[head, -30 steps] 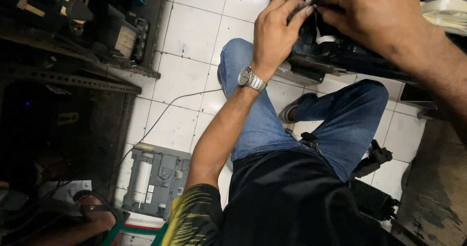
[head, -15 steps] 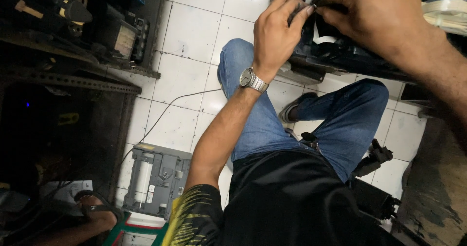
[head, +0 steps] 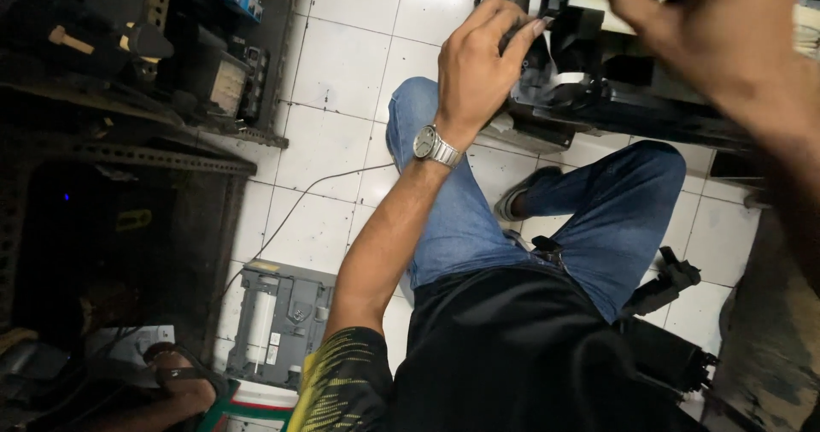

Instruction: Repairing a printer by manipulating internal components, applying tape, and using tools like tweezers and a screwdriver.

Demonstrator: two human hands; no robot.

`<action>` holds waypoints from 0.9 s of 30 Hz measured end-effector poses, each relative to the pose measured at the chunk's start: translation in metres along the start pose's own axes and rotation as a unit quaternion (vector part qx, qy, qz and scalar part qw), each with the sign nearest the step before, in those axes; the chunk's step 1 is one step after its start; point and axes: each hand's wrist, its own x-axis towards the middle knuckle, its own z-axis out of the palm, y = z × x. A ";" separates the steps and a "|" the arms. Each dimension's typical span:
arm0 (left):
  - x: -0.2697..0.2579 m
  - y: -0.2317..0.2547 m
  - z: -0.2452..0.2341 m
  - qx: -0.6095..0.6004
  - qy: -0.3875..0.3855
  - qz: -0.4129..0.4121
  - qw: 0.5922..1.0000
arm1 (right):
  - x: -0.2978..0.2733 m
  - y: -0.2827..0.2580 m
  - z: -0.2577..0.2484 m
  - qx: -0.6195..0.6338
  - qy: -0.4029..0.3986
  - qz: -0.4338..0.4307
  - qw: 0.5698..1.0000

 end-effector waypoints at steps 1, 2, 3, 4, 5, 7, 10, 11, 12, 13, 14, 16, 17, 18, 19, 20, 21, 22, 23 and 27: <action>0.001 0.001 -0.001 0.006 0.002 0.014 1.000 | -0.007 0.004 -0.001 0.027 0.002 0.041 0.999; 0.002 0.002 -0.002 0.012 0.004 0.028 1.000 | -0.015 0.008 -0.003 0.054 0.005 0.082 0.995; 0.002 0.000 -0.001 0.012 0.002 0.030 0.999 | -0.022 0.018 0.003 0.054 0.007 0.084 0.995; 0.002 -0.003 0.001 0.022 0.004 0.038 0.999 | -0.028 0.029 0.009 0.218 -0.030 0.139 0.965; 0.003 -0.006 0.003 0.033 0.005 0.046 0.998 | -0.034 0.040 0.015 0.383 -0.069 0.184 0.903; 0.002 0.000 0.000 0.041 0.010 0.057 0.997 | -0.035 0.021 0.000 0.253 -0.010 0.141 0.957; 0.004 0.006 -0.002 0.061 0.020 0.078 0.995 | -0.036 0.004 -0.015 0.151 0.034 0.109 0.982; 0.005 0.007 -0.002 0.070 0.026 0.088 0.993 | -0.037 0.000 -0.019 0.180 0.022 0.129 0.975; 0.006 0.008 -0.001 0.070 0.025 0.088 0.993 | -0.040 0.003 -0.019 0.181 0.023 0.129 0.975; 0.007 0.009 -0.001 0.084 0.035 0.106 0.990 | -0.044 0.006 -0.019 0.159 0.031 0.105 0.981; 0.008 0.010 -0.001 0.097 0.046 0.123 0.987 | -0.047 0.008 -0.019 0.139 0.038 0.082 0.986; 0.009 0.011 -0.001 0.104 0.043 0.134 0.985 | -0.058 0.016 -0.014 0.135 0.043 0.095 0.985; 0.010 0.012 -0.001 0.111 0.041 0.144 0.982 | -0.064 0.020 -0.011 0.130 0.046 0.108 0.985; 0.012 0.012 -0.002 0.110 0.040 0.146 0.982 | -0.065 0.018 -0.013 0.130 0.047 0.109 0.984; 0.013 0.012 -0.003 0.101 0.035 0.144 0.984 | -0.067 0.016 -0.014 0.151 0.047 0.136 0.978; 0.015 0.012 -0.005 0.093 0.030 0.143 0.985 | -0.068 0.014 -0.015 0.174 0.047 0.163 0.970; 0.015 0.011 -0.005 0.094 0.029 0.144 0.985 | -0.075 0.022 -0.012 0.175 0.049 0.163 0.970; 0.015 0.009 -0.004 0.092 0.020 0.145 0.985 | -0.083 0.030 -0.008 0.159 0.066 0.138 0.975; 0.016 0.007 -0.004 0.090 0.011 0.146 0.985 | -0.090 0.037 -0.004 0.144 0.083 0.113 0.980; 0.016 -0.002 -0.003 0.089 -0.001 0.159 0.983 | -0.101 0.031 -0.014 0.188 0.098 0.154 0.965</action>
